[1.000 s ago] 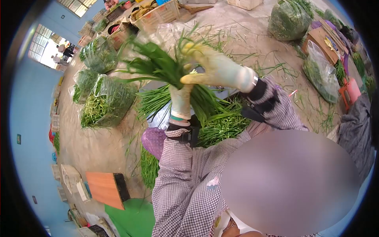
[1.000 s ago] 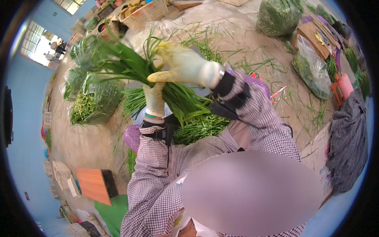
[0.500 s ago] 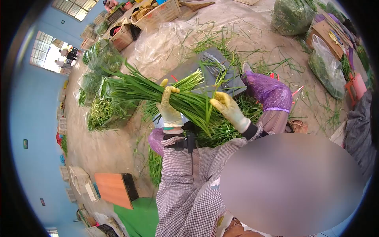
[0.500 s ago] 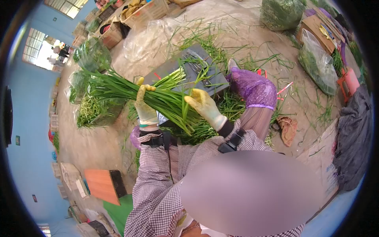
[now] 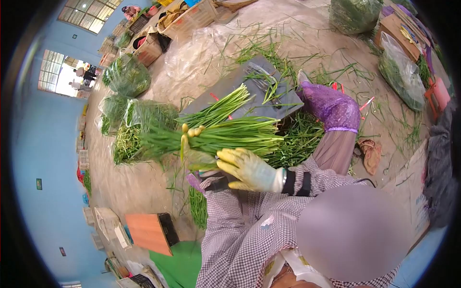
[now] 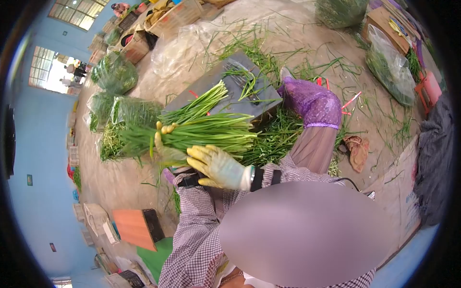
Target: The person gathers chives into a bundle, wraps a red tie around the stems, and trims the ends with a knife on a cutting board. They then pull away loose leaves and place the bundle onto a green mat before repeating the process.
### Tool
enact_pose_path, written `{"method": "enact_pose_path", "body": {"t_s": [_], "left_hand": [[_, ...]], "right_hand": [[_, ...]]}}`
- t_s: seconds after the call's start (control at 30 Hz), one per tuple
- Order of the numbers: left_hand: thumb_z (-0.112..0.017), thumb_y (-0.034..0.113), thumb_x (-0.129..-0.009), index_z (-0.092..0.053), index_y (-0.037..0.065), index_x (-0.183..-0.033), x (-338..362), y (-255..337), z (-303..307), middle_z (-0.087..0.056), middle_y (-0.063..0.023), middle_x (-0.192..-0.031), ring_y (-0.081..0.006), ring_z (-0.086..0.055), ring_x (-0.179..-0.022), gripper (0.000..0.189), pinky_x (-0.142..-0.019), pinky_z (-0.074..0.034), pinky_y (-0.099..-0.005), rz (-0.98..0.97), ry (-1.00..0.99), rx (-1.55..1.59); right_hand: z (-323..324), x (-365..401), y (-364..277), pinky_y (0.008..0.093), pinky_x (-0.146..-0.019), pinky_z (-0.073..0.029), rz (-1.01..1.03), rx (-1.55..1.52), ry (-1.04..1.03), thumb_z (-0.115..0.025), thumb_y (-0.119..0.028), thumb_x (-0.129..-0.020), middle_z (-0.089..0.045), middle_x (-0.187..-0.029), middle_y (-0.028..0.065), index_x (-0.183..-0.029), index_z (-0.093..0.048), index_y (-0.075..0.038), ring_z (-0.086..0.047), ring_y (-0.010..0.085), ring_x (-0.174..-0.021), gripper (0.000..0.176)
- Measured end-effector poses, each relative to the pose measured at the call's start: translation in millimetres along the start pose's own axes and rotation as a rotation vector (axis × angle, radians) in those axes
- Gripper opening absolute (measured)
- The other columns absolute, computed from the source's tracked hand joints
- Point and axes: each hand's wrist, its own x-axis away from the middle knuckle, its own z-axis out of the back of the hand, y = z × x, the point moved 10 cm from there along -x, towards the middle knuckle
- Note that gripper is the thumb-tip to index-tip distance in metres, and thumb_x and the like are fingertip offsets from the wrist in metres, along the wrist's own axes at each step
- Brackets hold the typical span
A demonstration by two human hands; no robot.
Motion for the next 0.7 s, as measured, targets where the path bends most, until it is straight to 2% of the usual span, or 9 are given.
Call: {"method": "enact_pose_path", "body": {"t_s": [0.07, 0.1, 0.13, 0.27, 0.37, 0.43, 0.53, 0.6, 0.7], "left_hand": [[-0.053, 0.027, -0.104, -0.064, 0.006, -0.127, -8, 22, 32, -0.069, -0.0009, -0.094, -0.0188, -0.065, -0.096, 0.033, -0.102, -0.053, -0.0434, -0.078, -0.025, 0.060], [-0.053, 0.027, -0.104, -0.064, 0.006, -0.127, -6, 28, 33, -0.068, -0.0010, -0.094, -0.0188, -0.065, -0.096, 0.033, -0.102, -0.053, -0.0433, -0.094, -0.044, 0.088], [-0.053, 0.026, -0.103, -0.064, 0.006, -0.127, -4, 34, 34, -0.068, -0.0012, -0.094, -0.0188, -0.065, -0.096, 0.033, -0.102, -0.053, -0.0432, -0.111, -0.063, 0.115], [-0.055, 0.024, -0.102, -0.063, 0.004, -0.130, 10, 34, 14, -0.067, -0.0007, -0.090, -0.0187, -0.064, -0.092, 0.035, -0.101, -0.053, -0.0416, -0.081, -0.069, 0.109], [-0.057, 0.023, -0.101, -0.057, 0.000, -0.136, 9, 17, 12, -0.059, -0.0029, -0.090, -0.0184, -0.060, -0.092, 0.041, -0.103, -0.051, -0.0410, -0.004, -0.140, 0.163], [-0.059, 0.021, -0.100, -0.053, -0.002, -0.138, 10, 11, 4, -0.055, -0.0039, -0.093, -0.0181, -0.057, -0.093, 0.045, -0.107, -0.048, -0.0402, 0.053, -0.216, 0.192], [-0.057, 0.020, -0.101, -0.055, -0.002, -0.137, 16, 25, -1, -0.057, -0.0045, -0.092, -0.0182, -0.058, -0.092, 0.043, -0.105, -0.050, -0.0410, -0.019, -0.198, 0.225], [-0.059, 0.018, -0.100, -0.051, -0.001, -0.141, 18, 47, 7, -0.053, -0.0018, -0.092, -0.0175, -0.056, -0.091, 0.045, -0.109, -0.047, -0.0408, -0.059, -0.200, 0.252], [-0.062, 0.014, -0.099, -0.052, 0.000, -0.140, 19, 78, 9, -0.049, 0.0000, -0.087, -0.0160, -0.054, -0.087, 0.045, -0.107, -0.046, -0.0410, -0.096, -0.237, 0.346]], "right_hand": [[22, 9, -2, 0.0427, -0.110, -0.042, 0.121, -0.121, 0.021, -0.076, -0.028, -0.082, -0.052, -0.145, 0.0153, -0.136, -0.056, -0.003, -0.051, 0.0314, -0.132, 0.062], [31, 5, 15, 0.0418, -0.105, -0.047, 0.041, -0.149, -0.030, -0.075, -0.021, -0.082, -0.057, -0.139, 0.0132, -0.131, -0.060, -0.007, -0.057, 0.0310, -0.125, 0.053], [65, 16, 29, 0.0436, -0.103, -0.047, 0.001, -0.072, 0.240, -0.074, -0.020, -0.083, -0.059, -0.135, 0.0122, -0.129, -0.062, -0.009, -0.058, 0.0321, -0.121, 0.048], [118, -8, 77, 0.0468, -0.111, -0.039, -0.152, 0.379, 0.419, -0.075, -0.027, -0.086, -0.046, -0.148, 0.0123, -0.147, -0.051, -0.016, -0.048, 0.0308, -0.133, 0.067], [79, -45, 77, 0.0460, -0.102, -0.043, -0.029, 0.479, 0.117, -0.067, -0.025, -0.091, -0.061, -0.123, 0.0114, -0.128, -0.062, -0.014, -0.057, 0.0310, -0.117, 0.039], [15, -39, 102, 0.0440, -0.097, -0.045, -0.003, 0.476, -0.255, -0.063, -0.022, -0.093, -0.064, -0.107, 0.0080, -0.117, -0.066, -0.015, -0.059, 0.0287, -0.108, 0.026], [49, -23, 91, 0.0389, -0.087, -0.048, -0.020, 0.383, -0.040, -0.060, -0.016, -0.085, -0.063, -0.085, 0.0042, -0.091, -0.064, -0.012, -0.062, 0.0246, -0.090, 0.008], [71, 5, 98, 0.0401, -0.085, -0.048, -0.042, 0.373, 0.030, -0.061, -0.014, -0.084, -0.063, -0.087, 0.0062, -0.091, -0.064, -0.012, -0.063, 0.0252, -0.088, 0.008], [60, 71, 146, 0.0400, -0.083, -0.049, -0.222, 0.495, -0.260, -0.063, -0.013, -0.082, -0.063, -0.087, 0.0068, -0.092, -0.065, -0.013, -0.063, 0.0253, -0.088, 0.011]]}}
